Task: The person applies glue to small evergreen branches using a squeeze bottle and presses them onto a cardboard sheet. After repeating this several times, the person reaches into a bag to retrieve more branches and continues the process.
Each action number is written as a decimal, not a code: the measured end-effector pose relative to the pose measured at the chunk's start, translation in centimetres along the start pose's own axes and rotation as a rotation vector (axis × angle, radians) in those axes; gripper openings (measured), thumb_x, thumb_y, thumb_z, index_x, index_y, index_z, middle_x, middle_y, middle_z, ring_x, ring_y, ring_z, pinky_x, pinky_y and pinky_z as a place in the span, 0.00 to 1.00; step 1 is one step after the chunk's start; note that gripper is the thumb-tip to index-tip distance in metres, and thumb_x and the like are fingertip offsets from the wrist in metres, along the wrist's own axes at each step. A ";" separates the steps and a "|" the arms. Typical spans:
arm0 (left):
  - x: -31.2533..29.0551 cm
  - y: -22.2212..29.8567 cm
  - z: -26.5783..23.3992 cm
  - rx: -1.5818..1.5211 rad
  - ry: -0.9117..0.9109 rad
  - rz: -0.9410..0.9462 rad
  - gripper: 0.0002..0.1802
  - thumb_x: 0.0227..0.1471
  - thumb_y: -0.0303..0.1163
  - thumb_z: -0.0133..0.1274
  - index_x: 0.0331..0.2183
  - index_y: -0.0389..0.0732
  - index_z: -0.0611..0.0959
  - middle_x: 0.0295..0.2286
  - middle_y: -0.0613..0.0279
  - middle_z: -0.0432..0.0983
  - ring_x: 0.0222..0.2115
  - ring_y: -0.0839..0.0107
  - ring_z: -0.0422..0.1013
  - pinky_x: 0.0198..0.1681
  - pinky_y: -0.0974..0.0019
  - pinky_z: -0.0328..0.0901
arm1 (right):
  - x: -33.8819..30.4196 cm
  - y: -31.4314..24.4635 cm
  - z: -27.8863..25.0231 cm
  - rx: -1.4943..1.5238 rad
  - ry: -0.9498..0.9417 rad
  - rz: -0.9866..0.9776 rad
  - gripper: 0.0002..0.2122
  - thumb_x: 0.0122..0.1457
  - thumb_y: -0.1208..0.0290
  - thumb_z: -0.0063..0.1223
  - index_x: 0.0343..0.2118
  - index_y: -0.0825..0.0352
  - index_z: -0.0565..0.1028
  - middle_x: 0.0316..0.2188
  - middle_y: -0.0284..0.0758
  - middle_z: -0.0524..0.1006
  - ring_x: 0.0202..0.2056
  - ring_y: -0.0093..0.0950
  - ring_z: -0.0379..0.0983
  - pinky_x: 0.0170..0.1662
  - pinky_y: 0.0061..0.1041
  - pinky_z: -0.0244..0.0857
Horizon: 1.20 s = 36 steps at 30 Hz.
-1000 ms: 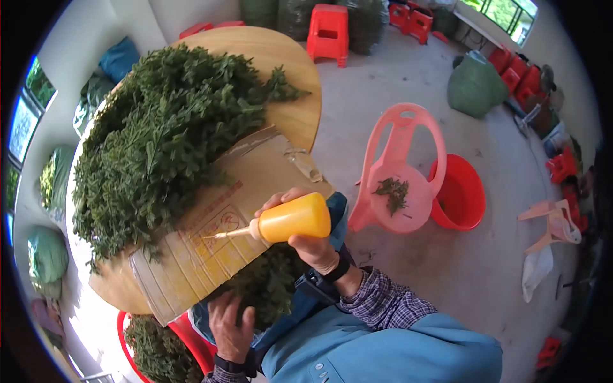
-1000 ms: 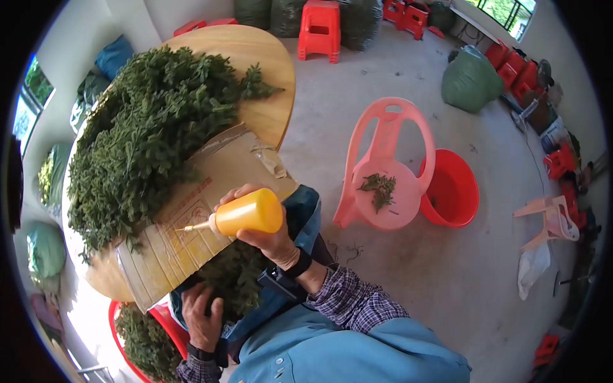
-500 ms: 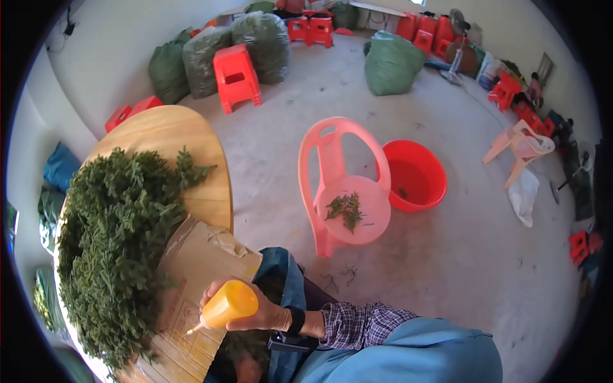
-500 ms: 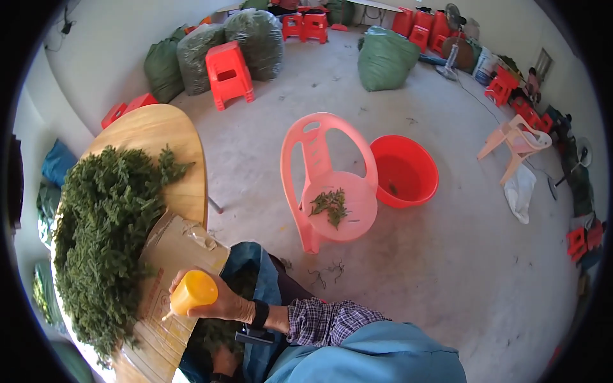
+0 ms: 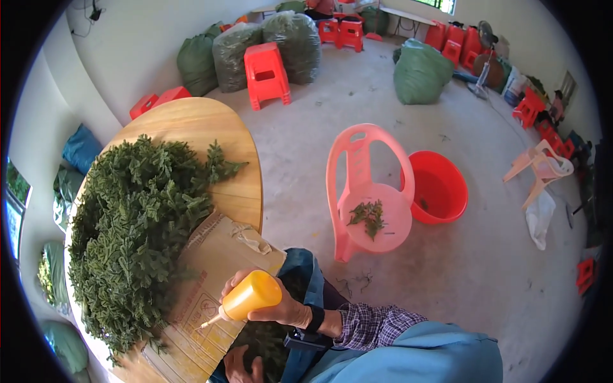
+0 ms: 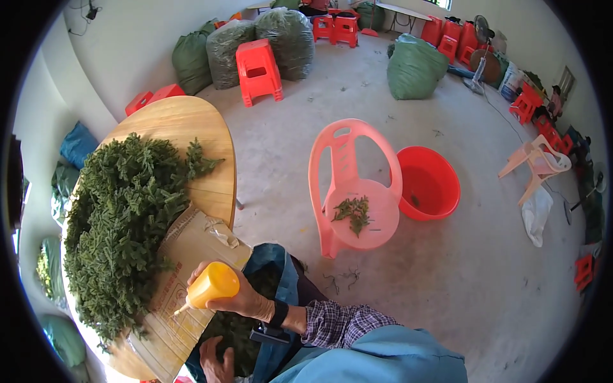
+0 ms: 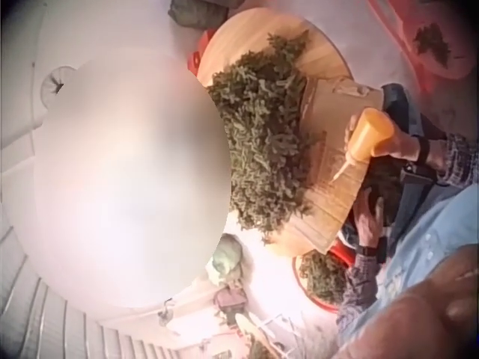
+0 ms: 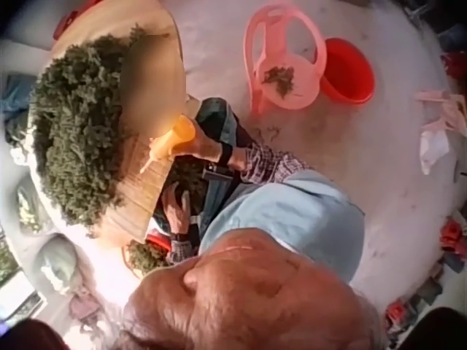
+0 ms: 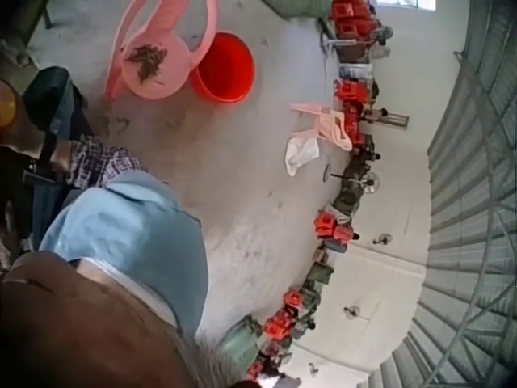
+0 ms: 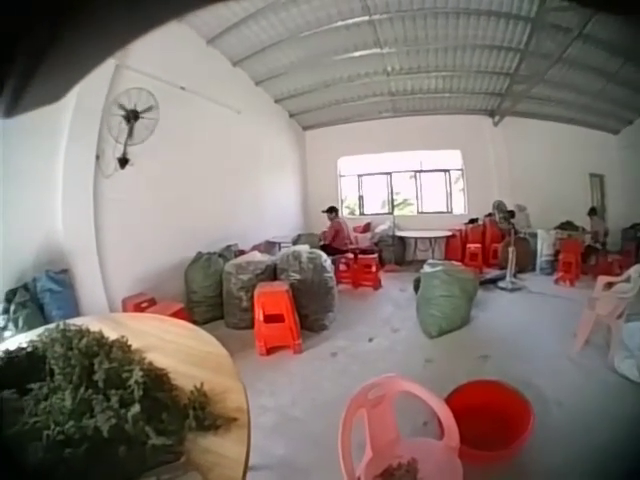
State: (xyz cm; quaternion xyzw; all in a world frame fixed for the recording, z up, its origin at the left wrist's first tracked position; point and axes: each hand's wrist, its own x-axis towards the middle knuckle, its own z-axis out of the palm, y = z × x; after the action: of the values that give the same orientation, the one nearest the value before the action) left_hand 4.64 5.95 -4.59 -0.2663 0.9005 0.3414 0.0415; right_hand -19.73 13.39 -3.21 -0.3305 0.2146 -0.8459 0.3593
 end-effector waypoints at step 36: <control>1.1 -3.7 2.0 -0.099 0.049 0.192 0.31 0.53 0.38 0.59 0.58 0.50 0.73 0.57 0.39 0.61 0.58 0.45 0.59 0.61 0.52 0.57 | 2.5 0.3 0.2 -0.090 -0.022 -0.052 0.30 0.56 0.56 0.60 0.56 0.67 0.62 0.49 0.46 0.72 0.51 0.46 0.71 0.58 0.47 0.63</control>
State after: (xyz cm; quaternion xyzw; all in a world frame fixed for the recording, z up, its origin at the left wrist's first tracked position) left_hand 5.35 4.43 -8.58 -0.1887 0.9047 0.3811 -0.0266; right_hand -20.80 11.30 -2.25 -0.3610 0.2399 -0.8409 0.3241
